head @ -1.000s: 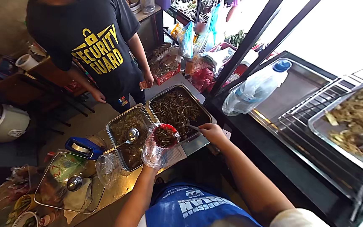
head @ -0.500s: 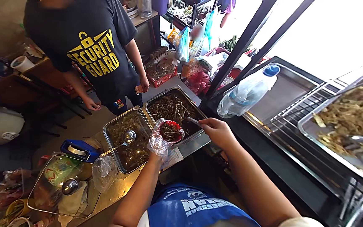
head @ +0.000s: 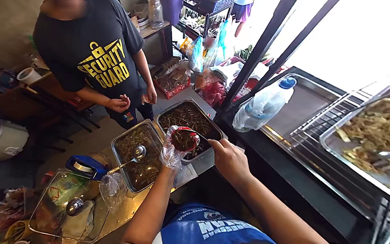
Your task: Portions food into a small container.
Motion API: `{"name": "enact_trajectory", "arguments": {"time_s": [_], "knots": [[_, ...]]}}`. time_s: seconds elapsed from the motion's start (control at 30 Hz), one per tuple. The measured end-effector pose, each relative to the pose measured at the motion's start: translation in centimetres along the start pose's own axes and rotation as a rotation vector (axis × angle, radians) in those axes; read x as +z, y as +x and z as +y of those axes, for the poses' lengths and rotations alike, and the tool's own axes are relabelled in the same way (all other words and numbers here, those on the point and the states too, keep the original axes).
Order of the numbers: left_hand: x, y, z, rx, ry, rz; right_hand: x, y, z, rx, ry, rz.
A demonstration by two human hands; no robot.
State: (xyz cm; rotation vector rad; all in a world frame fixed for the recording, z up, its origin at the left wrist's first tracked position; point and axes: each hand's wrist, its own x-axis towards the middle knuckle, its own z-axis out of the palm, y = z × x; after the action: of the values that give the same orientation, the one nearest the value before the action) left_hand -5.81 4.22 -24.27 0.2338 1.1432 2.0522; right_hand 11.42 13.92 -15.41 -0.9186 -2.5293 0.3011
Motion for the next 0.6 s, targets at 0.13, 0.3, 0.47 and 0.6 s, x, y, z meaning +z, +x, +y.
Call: {"name": "enact_trajectory", "arguments": {"time_s": [0.13,0.3,0.47,0.6], "knots": [[-0.4,-0.2,0.2,-0.035,0.001,0.005,0.2,0.0,0.4,-0.017,0.059,0.048],[-1.0,-0.7,0.9,0.007,0.049,0.052,-1.9,1.8,2.2,0.233,0.184,-0.073],[-1.4,-1.1,2.0,0.032,-0.042,0.052,-0.2,2.9,4.4,0.389,-0.105,-0.542],[-1.9,-1.7,2.9,0.025,-0.094,0.04,2.0,2.3,4.0,0.428,-0.099,-0.658]]}}
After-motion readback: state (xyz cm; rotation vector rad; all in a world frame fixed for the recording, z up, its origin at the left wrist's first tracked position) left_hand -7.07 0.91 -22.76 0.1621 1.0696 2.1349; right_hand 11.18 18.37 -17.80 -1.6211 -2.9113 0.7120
